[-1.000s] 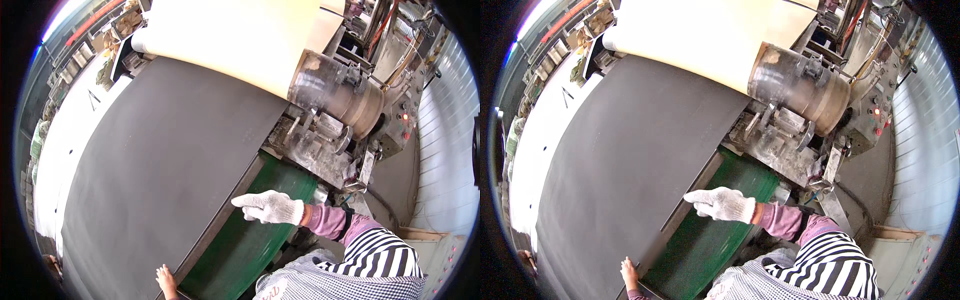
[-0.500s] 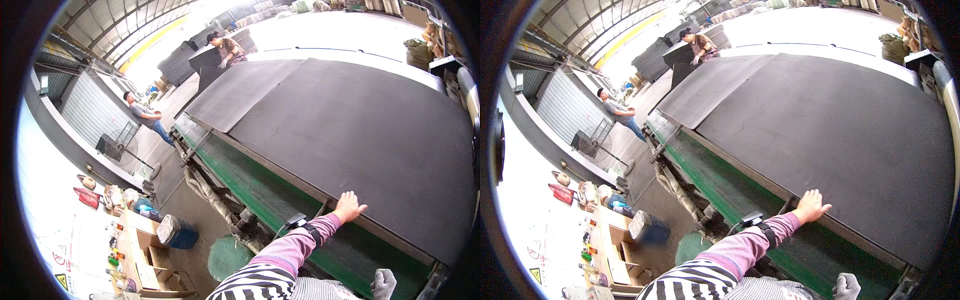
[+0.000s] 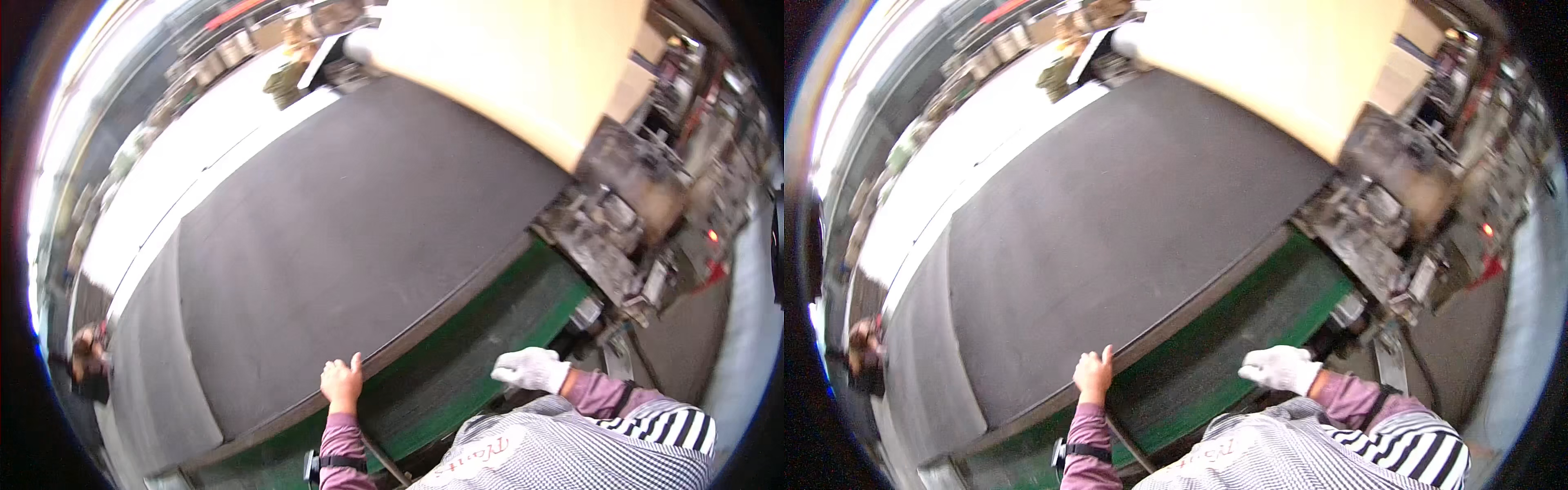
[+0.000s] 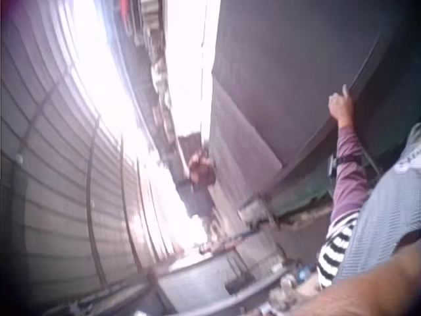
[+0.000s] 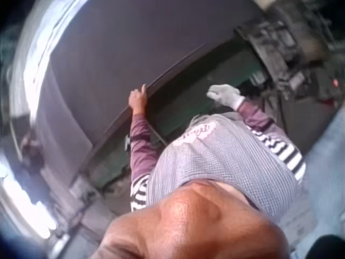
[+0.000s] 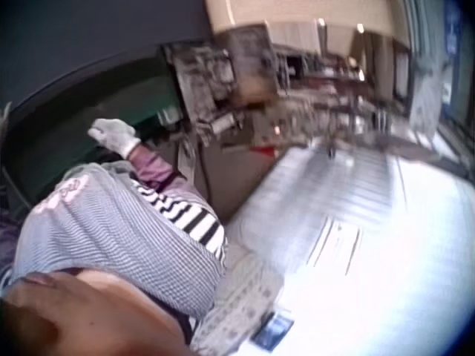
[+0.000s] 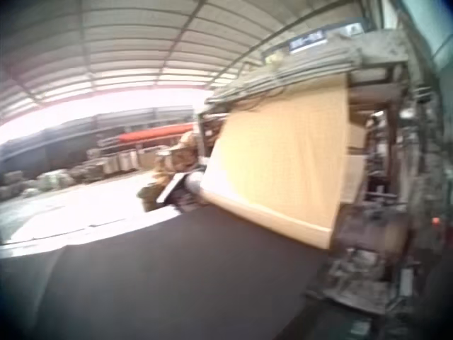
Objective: Inspecting and aligning large black foam or rubber insulation sheets as they move along an industrial conveyor belt.
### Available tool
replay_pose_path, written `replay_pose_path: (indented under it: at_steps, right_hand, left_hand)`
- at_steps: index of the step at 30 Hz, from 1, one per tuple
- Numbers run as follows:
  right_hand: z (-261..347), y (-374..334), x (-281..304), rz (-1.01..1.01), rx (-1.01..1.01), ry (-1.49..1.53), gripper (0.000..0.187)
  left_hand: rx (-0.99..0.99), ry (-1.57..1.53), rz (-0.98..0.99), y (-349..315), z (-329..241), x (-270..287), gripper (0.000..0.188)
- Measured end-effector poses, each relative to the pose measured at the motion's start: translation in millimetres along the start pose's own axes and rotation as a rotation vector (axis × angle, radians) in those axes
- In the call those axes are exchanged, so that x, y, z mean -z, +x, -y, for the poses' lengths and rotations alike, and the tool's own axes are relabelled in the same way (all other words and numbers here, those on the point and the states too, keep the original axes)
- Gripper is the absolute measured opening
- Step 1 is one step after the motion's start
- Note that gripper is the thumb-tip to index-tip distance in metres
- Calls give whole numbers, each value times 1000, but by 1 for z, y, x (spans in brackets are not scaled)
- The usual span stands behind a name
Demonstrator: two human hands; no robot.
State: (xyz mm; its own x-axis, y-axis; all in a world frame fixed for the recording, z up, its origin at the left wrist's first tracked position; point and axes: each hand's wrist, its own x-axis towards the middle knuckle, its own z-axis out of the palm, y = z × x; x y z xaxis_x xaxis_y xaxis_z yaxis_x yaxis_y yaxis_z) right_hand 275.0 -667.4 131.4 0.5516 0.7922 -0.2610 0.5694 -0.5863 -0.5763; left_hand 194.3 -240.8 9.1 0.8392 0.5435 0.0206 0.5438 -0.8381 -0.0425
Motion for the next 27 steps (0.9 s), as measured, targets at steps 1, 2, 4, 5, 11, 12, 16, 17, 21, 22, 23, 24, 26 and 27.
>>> replay_pose_path:
  at_steps: [1, 2, 4, 5, 11, 12, 16, 17, 21, 22, 23, 24, 26, 27]
  right_hand:
    - [3, -7, -5, 51, -235, 175, 37]
    - [-1, -9, -7, 79, -286, 191, 37]
    - [-2, -16, -12, 16, -342, 195, 36]
    - [-3, -21, -13, -38, -353, 248, 35]
    - [-7, 2, -2, -215, -257, 186, 38]
    - [-3, 15, 0, -280, -149, 190, 42]
    - [15, 73, 18, -460, -16, -37, 44]
    - [19, 90, 24, -497, 17, -42, 42]
    - [41, 166, 27, -446, 146, -45, 39]
    - [51, 188, 20, -415, 214, -14, 40]
    - [64, 213, 9, -380, 269, 13, 41]
    - [78, 237, -2, -340, 319, -12, 43]
    - [107, 278, -25, -256, 352, -54, 48]
    - [119, 292, -32, -188, 311, -82, 51]
  left_hand:
    - [-130, -30, 89, 4, 3, -1, 60]
    - [-366, -110, 20, 7, 8, -1, 50]
    - [-299, -376, 83, 15, 36, 4, 41]
    - [-174, -262, 128, 17, 52, 10, 40]
    - [-114, -413, -26, 22, 29, 36, 34]
    - [-130, -395, -33, 20, 11, 37, 40]
    - [-195, -631, -319, 10, 3, 56, 46]
    - [-134, -675, -432, 10, 23, 60, 41]
    - [317, -355, -544, 12, 161, 54, 55]
    - [419, -267, -416, 11, 187, 45, 65]
    - [523, -154, -304, 10, 204, 34, 75]
    - [592, -166, -168, 9, 217, 26, 80]
    - [690, -188, 28, 12, 234, 20, 85]
    - [660, -240, 96, 13, 233, 20, 85]
